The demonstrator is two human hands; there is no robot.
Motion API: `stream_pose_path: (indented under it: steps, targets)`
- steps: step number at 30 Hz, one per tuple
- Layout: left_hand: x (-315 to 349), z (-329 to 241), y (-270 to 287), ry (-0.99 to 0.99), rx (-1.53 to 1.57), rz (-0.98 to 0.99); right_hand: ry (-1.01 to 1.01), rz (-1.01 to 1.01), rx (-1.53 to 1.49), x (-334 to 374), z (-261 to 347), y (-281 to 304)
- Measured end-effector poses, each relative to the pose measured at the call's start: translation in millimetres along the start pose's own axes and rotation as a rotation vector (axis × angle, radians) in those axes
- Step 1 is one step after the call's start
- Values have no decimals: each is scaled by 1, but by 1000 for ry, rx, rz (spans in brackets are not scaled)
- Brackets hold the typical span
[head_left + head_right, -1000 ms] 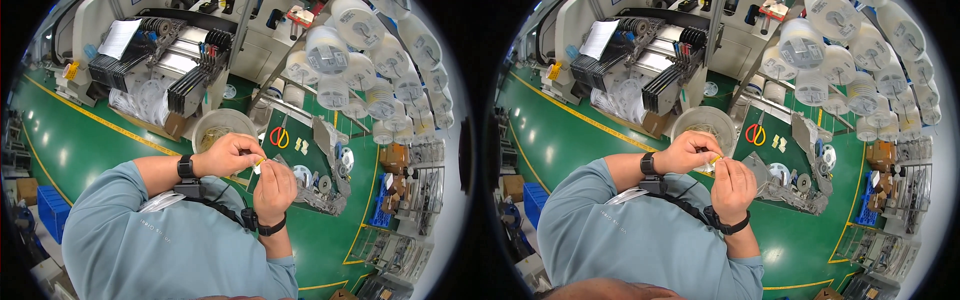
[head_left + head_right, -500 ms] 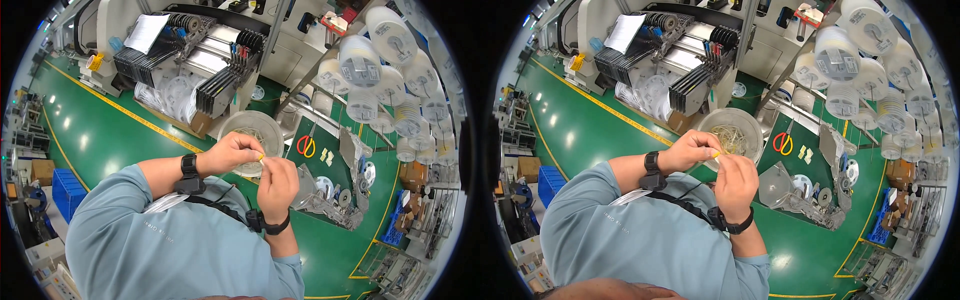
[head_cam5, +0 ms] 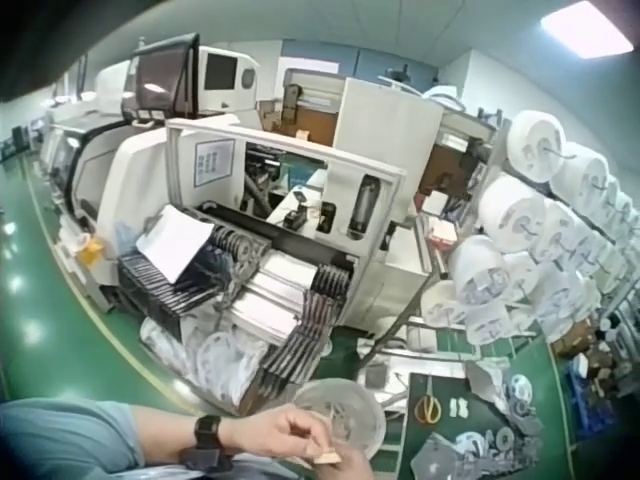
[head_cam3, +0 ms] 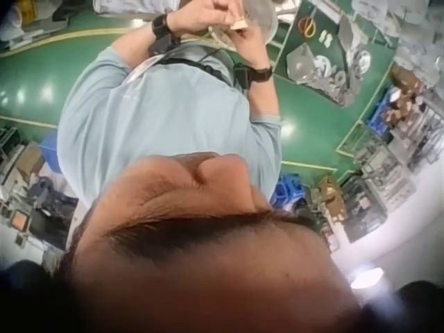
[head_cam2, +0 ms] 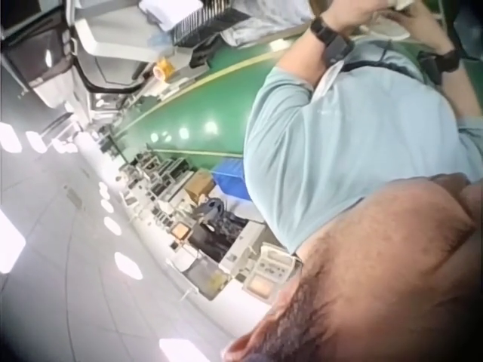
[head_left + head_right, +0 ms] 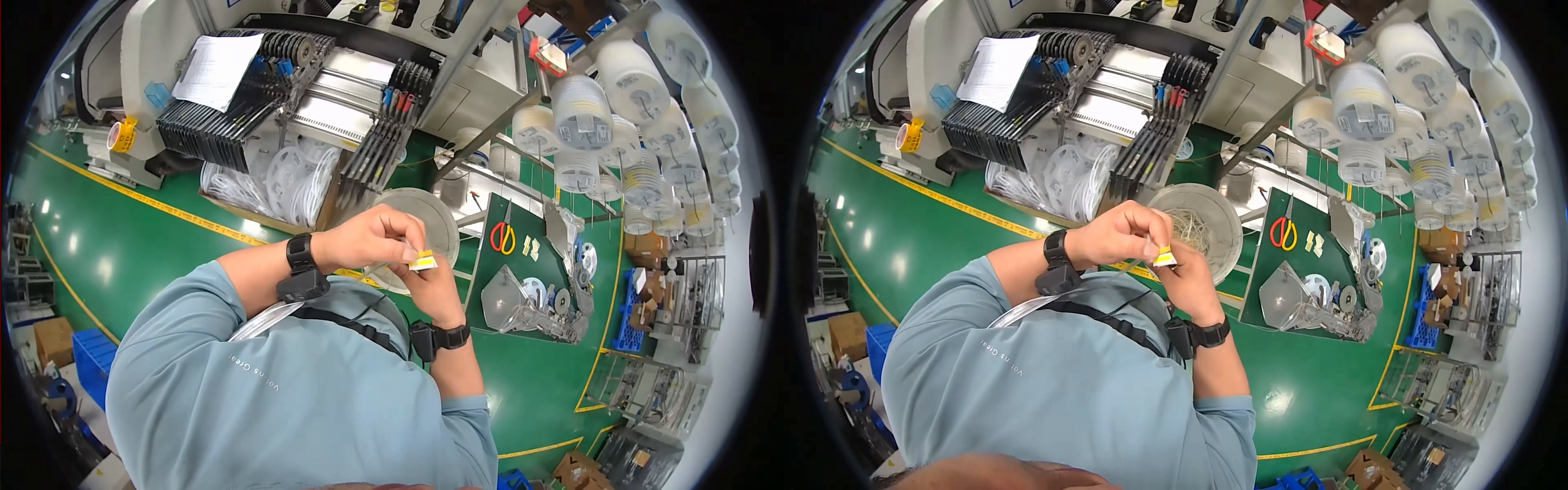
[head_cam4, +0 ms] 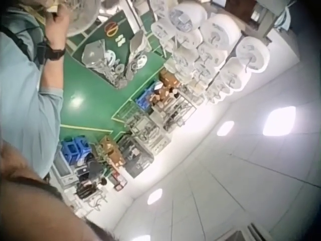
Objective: The person removes a feeder from a machine, takes it to a table, and replaces a reel. They pull a strip from the reel, cut it with shears, and join it to another strip using tape before returning the feeder to the machine.
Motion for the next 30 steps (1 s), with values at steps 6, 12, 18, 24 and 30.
stream_pose_path:
  steps: [6,12,18,24,30]
  targets:
    - [37,-40,47,-308,-155,112,149,-278,613,-29,23,-30]
    - [62,-34,73,-224,-303,5,334,-737,851,-32,60,-42]
    - [76,-21,85,126,-80,181,361,-782,950,-40,72,-67]
    - [83,-31,89,276,-106,197,-162,-729,87,-32,27,-66]
    - [78,-44,93,165,-253,165,-163,-402,-850,-47,52,-109]
Point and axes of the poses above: each hand's wrist, its own x-axis away from the middle knuckle, its own y-axis out of the back of the hand, z = x × y, the point moved 3 cm from there along -x, towards the middle knuckle
